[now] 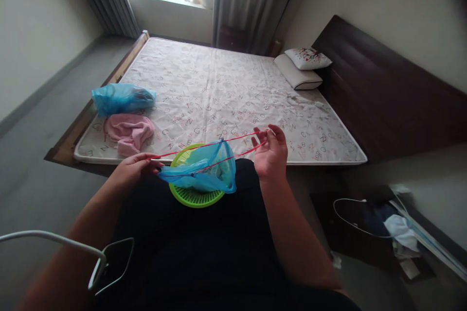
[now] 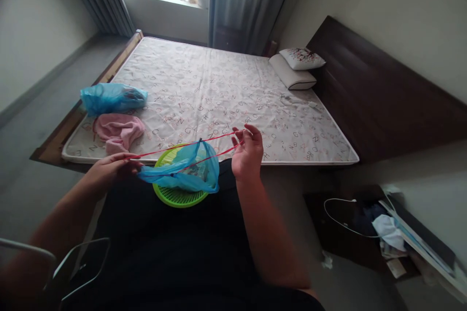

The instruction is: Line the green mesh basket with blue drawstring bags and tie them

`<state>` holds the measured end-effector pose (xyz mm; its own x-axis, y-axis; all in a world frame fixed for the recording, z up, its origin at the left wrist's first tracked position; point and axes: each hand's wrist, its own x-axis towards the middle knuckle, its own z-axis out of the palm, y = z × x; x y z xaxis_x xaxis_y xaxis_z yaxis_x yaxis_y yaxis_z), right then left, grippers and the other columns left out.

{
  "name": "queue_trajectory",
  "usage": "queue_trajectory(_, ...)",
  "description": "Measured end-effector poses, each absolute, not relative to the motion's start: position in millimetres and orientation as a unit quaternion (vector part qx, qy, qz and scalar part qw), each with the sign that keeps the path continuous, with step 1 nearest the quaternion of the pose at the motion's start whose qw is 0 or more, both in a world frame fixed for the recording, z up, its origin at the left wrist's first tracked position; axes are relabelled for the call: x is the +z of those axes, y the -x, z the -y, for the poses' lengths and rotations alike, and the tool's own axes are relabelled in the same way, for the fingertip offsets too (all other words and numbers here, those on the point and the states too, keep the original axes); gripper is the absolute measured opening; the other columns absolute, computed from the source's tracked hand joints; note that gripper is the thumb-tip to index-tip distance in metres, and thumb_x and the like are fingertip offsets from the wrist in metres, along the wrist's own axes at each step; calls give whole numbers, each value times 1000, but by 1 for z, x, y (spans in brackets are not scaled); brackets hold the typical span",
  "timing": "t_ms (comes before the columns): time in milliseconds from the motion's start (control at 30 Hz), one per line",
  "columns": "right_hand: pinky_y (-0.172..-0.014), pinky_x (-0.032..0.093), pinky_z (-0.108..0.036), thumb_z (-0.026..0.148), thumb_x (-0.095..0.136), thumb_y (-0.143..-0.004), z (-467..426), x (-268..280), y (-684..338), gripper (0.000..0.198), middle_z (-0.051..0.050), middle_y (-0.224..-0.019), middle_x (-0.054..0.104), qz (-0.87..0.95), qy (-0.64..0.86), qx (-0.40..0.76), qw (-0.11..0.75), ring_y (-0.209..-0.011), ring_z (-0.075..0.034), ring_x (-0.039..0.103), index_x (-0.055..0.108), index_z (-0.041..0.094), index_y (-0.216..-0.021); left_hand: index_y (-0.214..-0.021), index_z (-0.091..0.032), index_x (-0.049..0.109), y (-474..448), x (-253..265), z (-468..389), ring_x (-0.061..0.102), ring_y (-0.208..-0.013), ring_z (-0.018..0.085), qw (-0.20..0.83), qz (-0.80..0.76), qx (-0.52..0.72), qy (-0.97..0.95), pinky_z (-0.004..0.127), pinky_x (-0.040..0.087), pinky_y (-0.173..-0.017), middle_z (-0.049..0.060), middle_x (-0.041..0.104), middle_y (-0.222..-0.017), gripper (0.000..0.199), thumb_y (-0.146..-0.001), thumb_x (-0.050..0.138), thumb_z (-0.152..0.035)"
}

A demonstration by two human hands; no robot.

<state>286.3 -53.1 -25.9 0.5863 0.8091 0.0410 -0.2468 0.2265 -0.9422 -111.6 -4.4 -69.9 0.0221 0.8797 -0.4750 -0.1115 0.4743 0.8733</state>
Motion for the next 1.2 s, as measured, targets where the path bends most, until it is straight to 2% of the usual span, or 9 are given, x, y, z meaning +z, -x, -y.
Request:
queue_trajectory(100, -87, 62, -38, 42, 75, -89, 55, -19, -280, 31, 8, -80, 62, 238, 424, 428, 762, -85, -16, 75, 62, 35, -116, -106, -10, 79, 108, -72, 2, 81, -85, 25, 603, -588, 413, -347, 28, 63, -70, 16, 85, -95, 28, -91, 81, -34)
queue_trajectory(167, -70, 60, -31, 37, 78, -86, 56, -15, -275, 32, 11, -72, 56, 220, 391, 463, 765, -63, -11, 63, 64, 35, -115, -109, -12, 80, 101, -68, 3, 81, -99, 28, 627, -540, 451, -335, 33, 65, -78, 17, 85, -108, 47, -99, 71, -57)
queue_trajectory(333, -47, 39, -22, 35, 82, -80, 56, -23, -250, 30, 11, -67, 52, 231, 387, 537, 713, -48, -7, 39, 68, 30, -105, -113, -20, 83, 74, -46, 15, 75, -127, 38, 712, -360, 529, -289, 52, 63, -104, 17, 83, -126, 75, -87, 65, -88)
queue_trajectory(467, -48, 32, -23, 40, 80, -86, 60, -37, -232, 24, 7, -75, 58, 345, 439, 519, 647, -52, -7, 36, 74, 29, -106, -107, -19, 84, 57, -30, 17, 78, -86, 32, 739, -330, 501, -307, 53, 67, -92, 8, 75, -73, 77, -84, 66, -91)
queue_trajectory(533, -52, 35, -25, 41, 77, -92, 64, -36, -225, 20, 5, -79, 60, 441, 475, 470, 599, -57, -9, 39, 77, 29, -108, -92, -17, 81, 50, -27, 15, 63, -56, 21, 750, -338, 457, -337, 46, 67, -77, -1, 52, -51, 78, -86, 62, -93)
queue_trajectory(633, -63, 44, -29, 39, 76, -95, 71, -25, -212, 18, 1, -90, 66, 578, 482, 384, 535, -66, -13, 46, 80, 31, -111, -75, -17, 72, 36, -28, 13, 37, -39, 10, 771, -348, 367, -387, 33, 57, -54, -7, 33, -45, 82, -83, 59, -97)
queue_trajectory(833, -76, 45, -32, 55, 81, -94, 74, -11, -189, 33, 0, -87, 64, 671, 513, 325, 426, -78, -16, 54, 68, 25, -91, -79, -20, 68, -1, -31, 29, 39, -41, 13, 670, -431, 208, -567, 24, 31, -39, -3, 46, -50, 70, -84, 66, -89)
queue_trajectory(1067, -78, 43, -29, 44, 74, -99, 71, -14, -220, 26, 1, -87, 67, 650, 530, 474, 269, -82, -15, 59, 72, 19, -90, -95, -17, 74, -7, -20, 43, 61, -76, 20, 550, -447, 125, -694, 26, 46, -62, 6, 72, -84, 45, -90, 69, -62)
queue_trajectory(1200, -78, 42, -29, 36, 71, -97, 71, -16, -232, 22, 2, -80, 66, 643, 503, 505, 279, -82, -15, 59, 72, 19, -85, -111, -18, 72, -5, -26, 44, 51, -62, 14, 611, -424, 110, -659, 24, 39, -54, 0, 63, -76, 46, -90, 74, -59)
